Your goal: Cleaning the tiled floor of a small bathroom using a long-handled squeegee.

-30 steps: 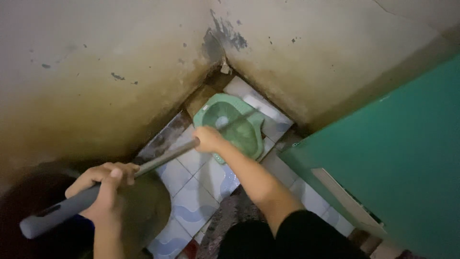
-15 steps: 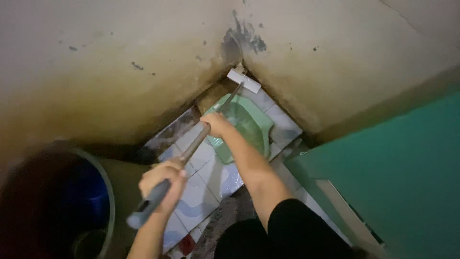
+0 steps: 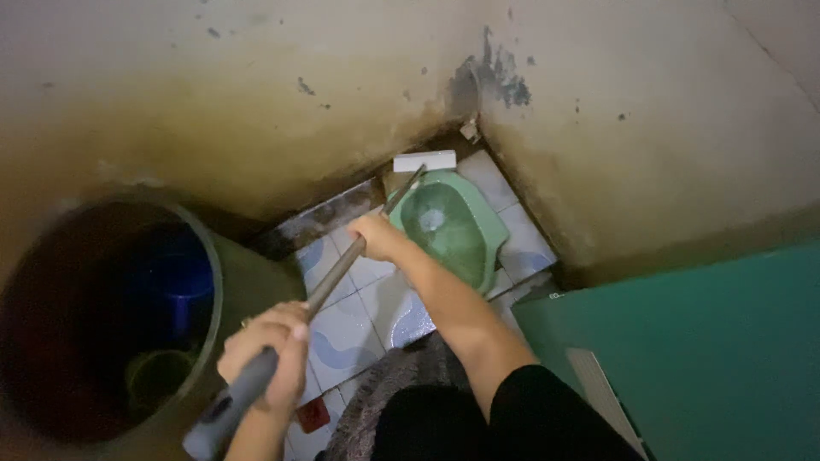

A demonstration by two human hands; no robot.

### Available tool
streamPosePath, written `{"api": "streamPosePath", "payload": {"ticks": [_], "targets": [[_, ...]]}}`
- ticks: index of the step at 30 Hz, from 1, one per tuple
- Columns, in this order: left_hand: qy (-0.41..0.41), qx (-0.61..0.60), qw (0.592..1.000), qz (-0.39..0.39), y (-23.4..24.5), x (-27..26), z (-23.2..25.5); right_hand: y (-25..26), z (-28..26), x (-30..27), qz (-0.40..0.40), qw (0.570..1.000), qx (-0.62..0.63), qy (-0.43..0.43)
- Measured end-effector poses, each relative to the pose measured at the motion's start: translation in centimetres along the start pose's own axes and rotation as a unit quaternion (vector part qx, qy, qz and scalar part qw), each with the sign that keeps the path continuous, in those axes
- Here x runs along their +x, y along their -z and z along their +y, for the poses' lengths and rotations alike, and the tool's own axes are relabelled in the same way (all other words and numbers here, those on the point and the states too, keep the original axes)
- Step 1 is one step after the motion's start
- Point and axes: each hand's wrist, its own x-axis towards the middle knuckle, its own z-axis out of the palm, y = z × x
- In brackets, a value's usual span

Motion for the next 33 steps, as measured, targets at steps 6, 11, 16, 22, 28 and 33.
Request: {"api": "streamPosePath", "payload": {"ticks": [6,11,16,22,28,33], "targets": [[0.107,0.206,0.972,-0.041,4.6,-2.1,5.4,-5.0,-4.0,-2.3,0.047,0.994,0.081,0.051],[0.071,0.054,0.996,-0.013,6.4,-5.1,8.8,-4.7,-11.1,-5.8,0.024,0.993,0.077,0.086],[0.036,0.093,0.995,-0.028,2.5,-6.1,3.7,-7.1,-0.4,-3.9,0.015,0.994,0.072,0.075],[0.023,0.000,0.999,0.023,3.0,-7.5,3.5,-3.8,-4.2,-4.5,-0.015,0.997,0.008,0.077],[0.080,-0.002,0.996,0.029,6.4,-7.6,11.3,-5.0,-12.7,-7.1,-0.041,0.982,0.091,0.161],[-0.022,-0.029,0.992,-0.120,5.8,-7.7,5.7,-3.6,-8.2,-6.4,-0.065,0.991,0.096,0.070]]}}
